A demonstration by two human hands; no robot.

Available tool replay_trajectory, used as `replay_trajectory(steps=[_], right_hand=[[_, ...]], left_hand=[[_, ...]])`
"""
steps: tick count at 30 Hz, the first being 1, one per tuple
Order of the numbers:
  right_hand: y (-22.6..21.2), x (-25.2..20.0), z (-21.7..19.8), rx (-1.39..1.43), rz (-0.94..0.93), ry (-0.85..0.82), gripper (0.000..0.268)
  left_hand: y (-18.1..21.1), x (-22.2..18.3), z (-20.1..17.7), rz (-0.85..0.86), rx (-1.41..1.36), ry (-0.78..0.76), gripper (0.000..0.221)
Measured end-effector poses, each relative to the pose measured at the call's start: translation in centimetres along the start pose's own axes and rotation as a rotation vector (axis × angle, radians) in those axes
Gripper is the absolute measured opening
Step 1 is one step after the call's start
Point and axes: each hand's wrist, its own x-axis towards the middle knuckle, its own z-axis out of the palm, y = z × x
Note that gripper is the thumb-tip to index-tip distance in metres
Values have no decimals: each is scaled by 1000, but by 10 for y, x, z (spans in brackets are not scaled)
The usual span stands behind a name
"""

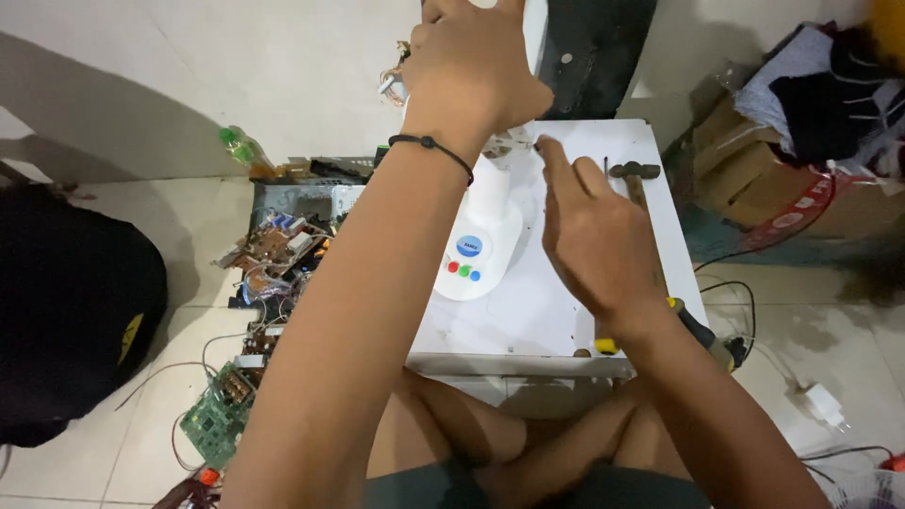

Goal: Disassembling the plastic housing of a fan motor using a screwdriver to access internal components.

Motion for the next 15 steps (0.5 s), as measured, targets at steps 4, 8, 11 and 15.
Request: replay_trajectory(steps=[4, 8, 11, 15], right_hand=[[3, 4, 3, -15, -49, 131, 44], [5, 6, 3, -150, -98, 146, 42], [4, 8, 4, -207, -123, 159, 38], [5, 6, 9, -396, -135, 125, 52]], left_hand=[[-2, 3, -3, -23, -33, -46, 70], [-1, 4, 1, -45, -44, -25, 63], [0, 3, -1, -61, -40, -28, 61], [3, 6, 0, -87, -14, -64, 65]])
